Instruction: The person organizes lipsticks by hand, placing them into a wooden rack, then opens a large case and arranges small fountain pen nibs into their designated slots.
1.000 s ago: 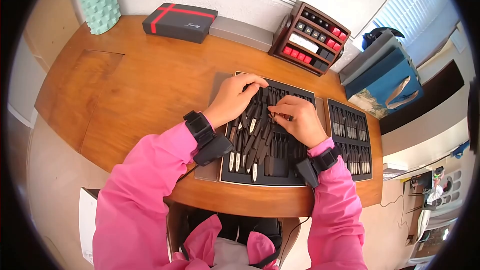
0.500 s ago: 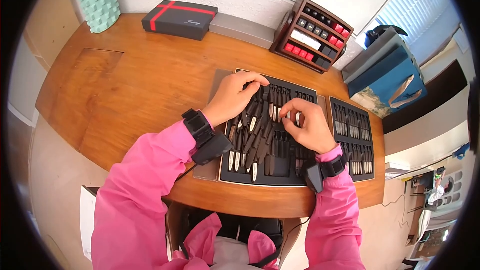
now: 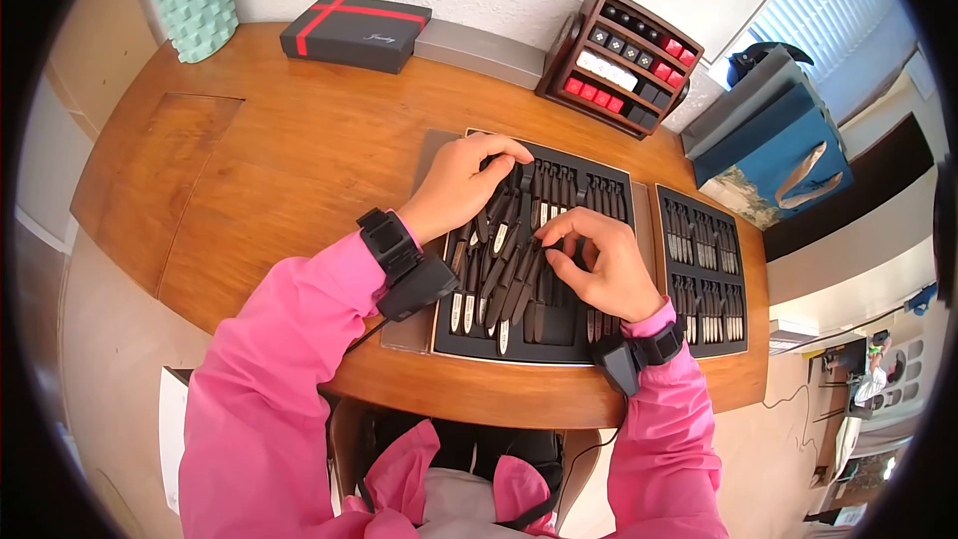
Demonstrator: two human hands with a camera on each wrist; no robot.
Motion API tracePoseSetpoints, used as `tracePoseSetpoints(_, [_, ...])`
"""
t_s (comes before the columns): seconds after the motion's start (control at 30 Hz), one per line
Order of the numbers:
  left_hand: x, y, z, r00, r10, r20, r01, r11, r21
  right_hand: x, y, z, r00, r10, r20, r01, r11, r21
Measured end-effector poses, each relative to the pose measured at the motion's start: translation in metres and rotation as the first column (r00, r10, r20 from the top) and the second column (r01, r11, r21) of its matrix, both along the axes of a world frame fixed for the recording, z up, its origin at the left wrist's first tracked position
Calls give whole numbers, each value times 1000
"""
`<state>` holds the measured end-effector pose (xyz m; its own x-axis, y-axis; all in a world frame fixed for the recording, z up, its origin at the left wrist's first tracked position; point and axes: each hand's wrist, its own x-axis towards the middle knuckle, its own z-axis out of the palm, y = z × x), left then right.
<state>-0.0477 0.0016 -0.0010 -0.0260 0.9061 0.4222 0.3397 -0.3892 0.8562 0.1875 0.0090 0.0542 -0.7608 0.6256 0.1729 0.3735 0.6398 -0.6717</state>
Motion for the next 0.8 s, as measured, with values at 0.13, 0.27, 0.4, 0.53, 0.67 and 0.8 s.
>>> tracePoseSetpoints(0.13, [0,0,1,1000,0,-12,0,1000,-8,0,13,-4,998,-65,-13,67,976,209])
tracePoseSetpoints(0.27, [0,0,0,1000,6,-25,-6,1000,-13,-3,17,-8,999,-35,2,31,909,416])
tracePoseSetpoints(0.4, [0,0,1,1000,5,-15,-5,1000,-21,0,19,-13,984,-29,176,-56,888,457])
tracePoseSetpoints(0.53, [0,2,-3,1000,6,-28,-7,1000,-8,1,18,-13,968,-39,247,-88,872,482])
tracePoseSetpoints(0.67, [0,2,-2,1000,-4,-27,4,1000,-4,0,21,-13,967,-18,256,-108,878,467])
tracePoseSetpoints(0.8, [0,0,2,998,6,-63,-7,1000,-16,0,22,-13,979,11,202,-93,912,399])
